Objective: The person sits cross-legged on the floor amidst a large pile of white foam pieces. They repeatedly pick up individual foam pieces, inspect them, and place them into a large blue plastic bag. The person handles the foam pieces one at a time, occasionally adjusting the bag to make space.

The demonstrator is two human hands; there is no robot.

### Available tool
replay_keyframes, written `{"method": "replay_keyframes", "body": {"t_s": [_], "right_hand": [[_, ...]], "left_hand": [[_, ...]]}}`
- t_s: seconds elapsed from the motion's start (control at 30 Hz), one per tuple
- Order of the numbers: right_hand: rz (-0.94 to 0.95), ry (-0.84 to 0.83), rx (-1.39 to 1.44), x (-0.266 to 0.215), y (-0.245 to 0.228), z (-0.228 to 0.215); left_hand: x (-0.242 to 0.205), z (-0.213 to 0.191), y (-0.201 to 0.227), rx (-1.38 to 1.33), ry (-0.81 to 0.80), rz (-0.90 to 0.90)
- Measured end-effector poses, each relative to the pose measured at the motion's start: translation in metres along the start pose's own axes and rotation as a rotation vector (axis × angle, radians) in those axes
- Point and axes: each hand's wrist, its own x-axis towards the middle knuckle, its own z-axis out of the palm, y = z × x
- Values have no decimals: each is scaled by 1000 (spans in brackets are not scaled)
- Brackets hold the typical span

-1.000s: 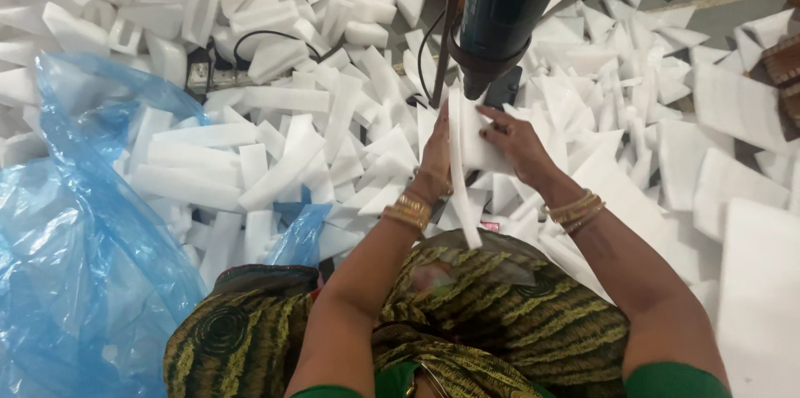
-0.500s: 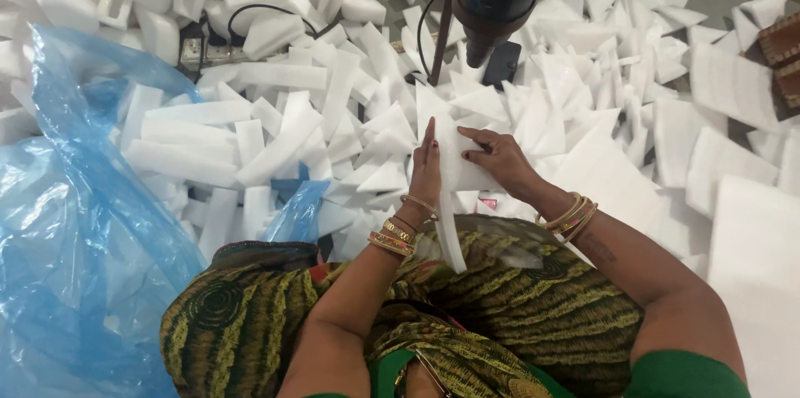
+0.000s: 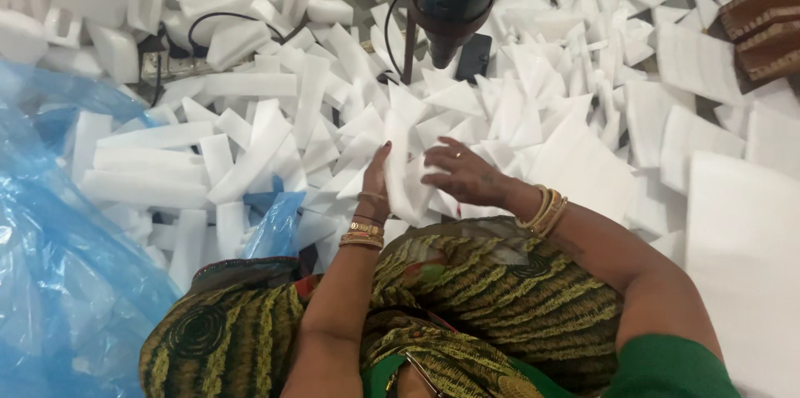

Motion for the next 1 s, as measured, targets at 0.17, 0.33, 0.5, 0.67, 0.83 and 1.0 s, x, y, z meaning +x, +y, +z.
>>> {"method": "replay_keyframes", "body": {"t_s": [0.17,0.33,0.5,0.67,0.83,1.0], "right_hand": [[556,61,51,-73,103,31],[852,-170,-201,-174,148,50],[976,-776,-267,-185,115,84],[902,-902,-221,-178,99,98],[795,-1075,-102,-190,95,95],[657,-762,-176,-209,80,80]], "left_hand": [[2,-19,10,179,117,132],[-15,-13,16,265,104,129],[-19,-13,15,311,106,114],[-15,-20,7,484,-202,317],[-25,12,13,400,-121,217],[-42,28,20,407,-138,232]]}}
